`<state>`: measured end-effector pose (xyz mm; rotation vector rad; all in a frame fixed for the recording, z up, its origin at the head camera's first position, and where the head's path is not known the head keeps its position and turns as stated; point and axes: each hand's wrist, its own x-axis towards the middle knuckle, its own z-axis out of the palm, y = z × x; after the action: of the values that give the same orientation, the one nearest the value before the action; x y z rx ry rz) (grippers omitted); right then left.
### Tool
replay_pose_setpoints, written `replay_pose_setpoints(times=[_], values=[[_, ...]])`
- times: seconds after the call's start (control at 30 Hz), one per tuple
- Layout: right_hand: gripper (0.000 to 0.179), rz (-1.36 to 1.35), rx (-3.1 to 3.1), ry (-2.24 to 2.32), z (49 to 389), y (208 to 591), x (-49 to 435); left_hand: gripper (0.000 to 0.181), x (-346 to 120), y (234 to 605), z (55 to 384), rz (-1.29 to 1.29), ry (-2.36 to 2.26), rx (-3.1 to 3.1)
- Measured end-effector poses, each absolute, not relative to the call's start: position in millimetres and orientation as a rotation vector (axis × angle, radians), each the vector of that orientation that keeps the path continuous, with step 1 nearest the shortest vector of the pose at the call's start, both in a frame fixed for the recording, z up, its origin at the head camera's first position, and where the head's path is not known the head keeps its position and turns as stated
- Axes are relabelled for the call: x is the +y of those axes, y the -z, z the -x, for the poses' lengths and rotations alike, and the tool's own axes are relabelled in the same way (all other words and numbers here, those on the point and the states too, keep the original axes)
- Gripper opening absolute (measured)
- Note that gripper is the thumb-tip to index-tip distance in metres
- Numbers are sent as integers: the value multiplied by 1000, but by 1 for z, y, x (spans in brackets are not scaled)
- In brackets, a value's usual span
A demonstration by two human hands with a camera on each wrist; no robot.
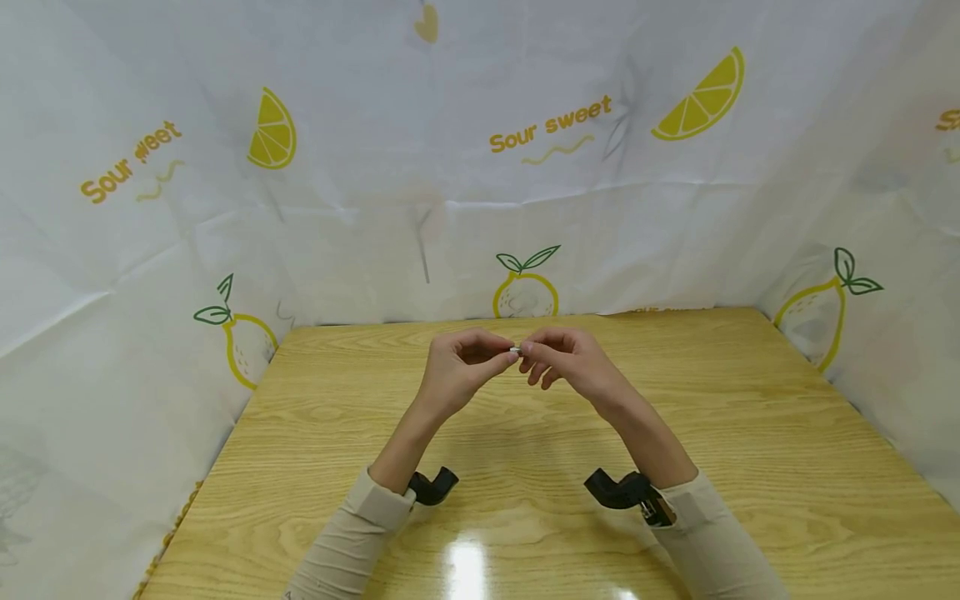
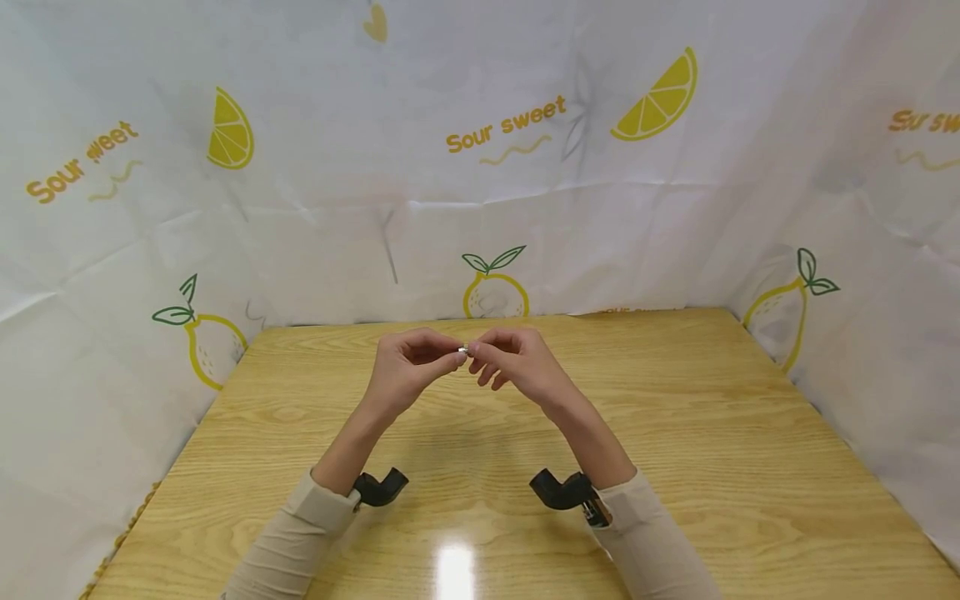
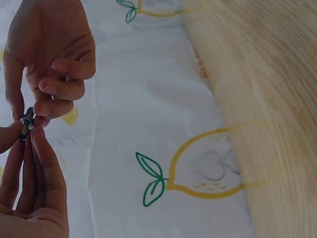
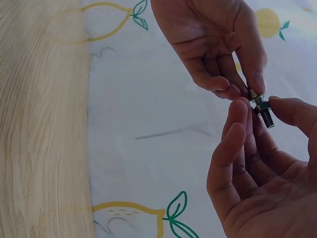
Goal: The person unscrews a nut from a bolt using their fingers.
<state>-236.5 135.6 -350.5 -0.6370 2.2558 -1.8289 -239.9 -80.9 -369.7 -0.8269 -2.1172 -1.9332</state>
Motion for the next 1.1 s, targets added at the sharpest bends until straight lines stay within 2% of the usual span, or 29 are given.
replay_pose_setpoints(times=[0.27,0.47,0.7,0.93,1.1], values=[[23,723,2231,1877,237,352,136,11,-81,369,239,837,1947,-2099],[26,779,2196,1912,236,352,138,12,-81,369,239,849,1950,-2086],[25,710,2284,1792,237,351,138,12,-80,369,240,859,1949,-2081],[46,594,2322,1714,239,350,135,13,-80,369,240,831,1937,-2106],[41,617,2298,1735,238,349,134,13,-80,368,240,829,1926,-2114]])
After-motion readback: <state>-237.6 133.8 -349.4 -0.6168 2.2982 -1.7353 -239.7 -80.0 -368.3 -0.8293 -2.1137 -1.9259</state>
